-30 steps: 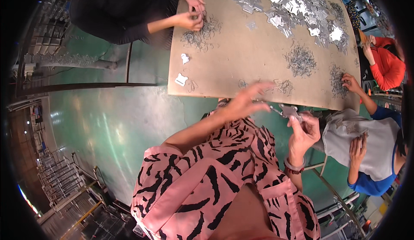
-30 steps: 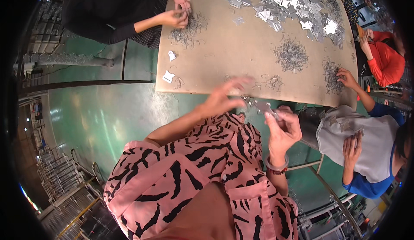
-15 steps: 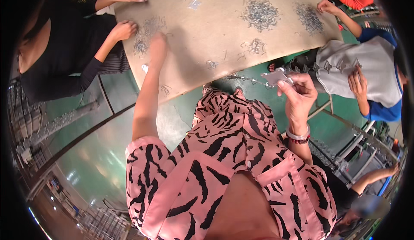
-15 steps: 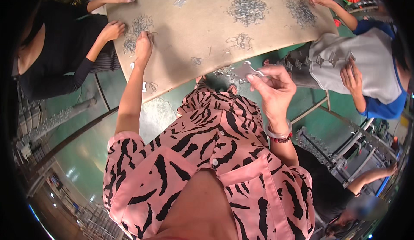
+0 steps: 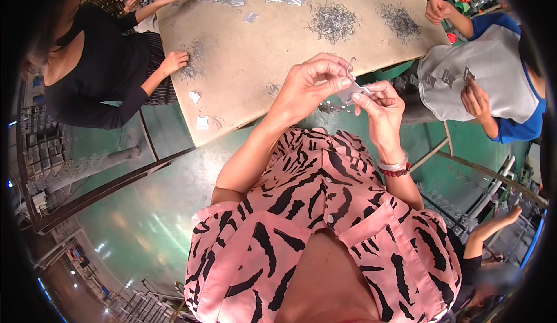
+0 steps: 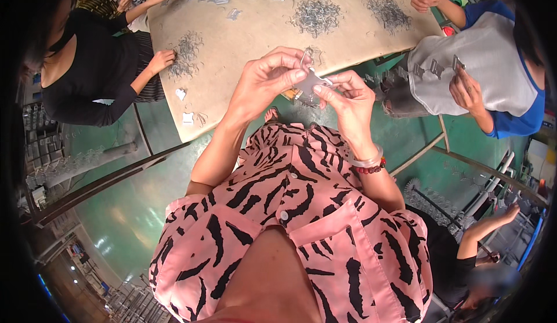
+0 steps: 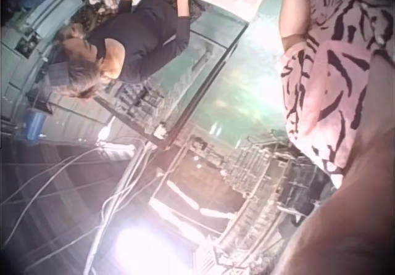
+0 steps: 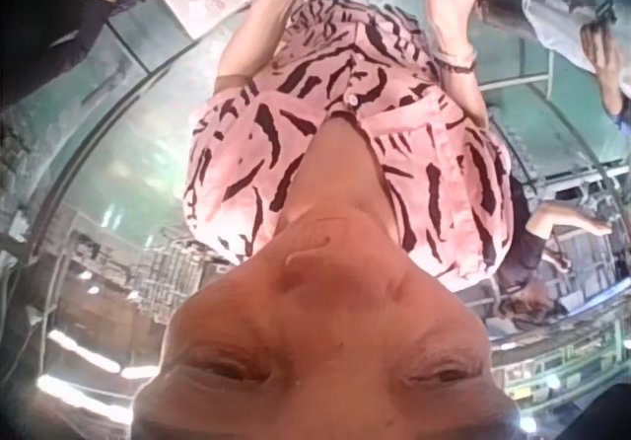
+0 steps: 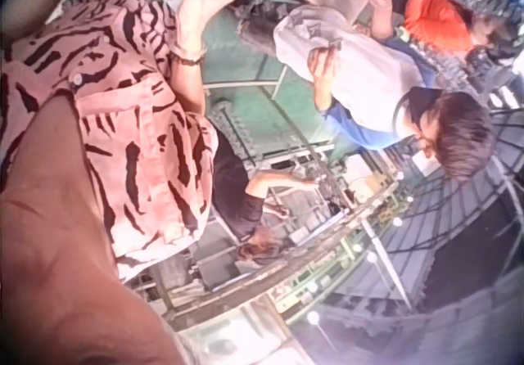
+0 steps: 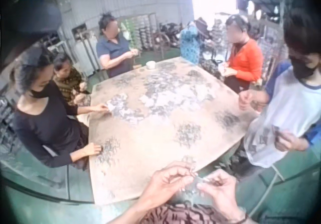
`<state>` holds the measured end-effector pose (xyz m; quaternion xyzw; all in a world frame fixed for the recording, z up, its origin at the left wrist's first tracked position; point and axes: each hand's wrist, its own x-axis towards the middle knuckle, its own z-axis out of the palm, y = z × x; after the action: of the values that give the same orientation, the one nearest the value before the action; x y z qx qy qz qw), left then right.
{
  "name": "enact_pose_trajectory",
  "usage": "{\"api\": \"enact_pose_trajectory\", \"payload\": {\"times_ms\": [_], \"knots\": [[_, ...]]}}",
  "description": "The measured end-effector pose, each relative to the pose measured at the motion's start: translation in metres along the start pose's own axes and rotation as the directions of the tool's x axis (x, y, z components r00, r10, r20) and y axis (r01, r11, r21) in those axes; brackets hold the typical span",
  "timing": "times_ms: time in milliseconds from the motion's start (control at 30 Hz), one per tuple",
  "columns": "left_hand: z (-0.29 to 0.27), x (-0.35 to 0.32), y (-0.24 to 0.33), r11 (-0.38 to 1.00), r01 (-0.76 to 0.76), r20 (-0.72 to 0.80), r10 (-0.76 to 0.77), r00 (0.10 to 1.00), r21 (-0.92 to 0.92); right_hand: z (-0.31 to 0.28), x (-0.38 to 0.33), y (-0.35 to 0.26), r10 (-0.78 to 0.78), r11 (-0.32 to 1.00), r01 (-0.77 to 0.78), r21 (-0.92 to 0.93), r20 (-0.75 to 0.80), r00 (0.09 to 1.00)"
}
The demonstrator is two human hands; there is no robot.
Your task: The person attaches small metal hooks to flat metal plates by hand and سپس hangs the completed assemblies onto a vertical metal rack.
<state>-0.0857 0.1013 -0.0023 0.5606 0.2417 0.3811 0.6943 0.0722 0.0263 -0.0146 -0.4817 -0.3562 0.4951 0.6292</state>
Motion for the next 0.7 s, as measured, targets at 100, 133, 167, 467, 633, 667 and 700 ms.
{"api": "enact_pose_trajectory", "payload": {"times_ms": [100, 133, 167, 467, 633, 667, 700], "knots": [[0.015, 0.004, -0.007, 0.996, -0.018, -0.113, 0.028, 0.993, 0.085, -0.008, -0.005, -0.001, -0.062, 0.998, 0.062, 0.005, -0.046, 0.997], [0.024, 0.006, -0.006, 0.996, 0.001, -0.100, 0.008, 0.995, 0.085, -0.012, -0.006, -0.003, -0.072, 0.997, 0.070, -0.026, -0.070, 0.995], [0.031, 0.008, -0.003, 0.997, 0.058, -0.149, -0.051, 0.988, 0.042, -0.014, -0.007, -0.003, -0.097, 0.995, 0.093, -0.044, -0.100, 0.990], [0.055, 0.014, -0.001, 0.925, -0.248, -0.108, 0.289, 0.951, 0.287, -0.043, -0.006, -0.014, -0.266, 0.927, 0.268, -0.262, 0.045, 0.963], [0.038, 0.001, -0.001, 0.803, -0.548, 0.188, 0.516, 0.836, 0.233, -0.071, 0.037, -0.012, 0.014, 0.997, -0.006, -0.072, 0.117, 0.993], [0.035, 0.002, -0.004, 0.761, -0.612, 0.220, 0.573, 0.789, 0.213, -0.068, 0.058, -0.009, 0.100, 0.974, -0.079, -0.210, 0.088, 0.991], [0.031, -0.002, -0.013, 0.777, -0.601, 0.210, 0.566, 0.797, 0.188, -0.051, 0.082, -0.008, 0.206, 0.919, -0.147, -0.366, 0.127, 0.970]]}}
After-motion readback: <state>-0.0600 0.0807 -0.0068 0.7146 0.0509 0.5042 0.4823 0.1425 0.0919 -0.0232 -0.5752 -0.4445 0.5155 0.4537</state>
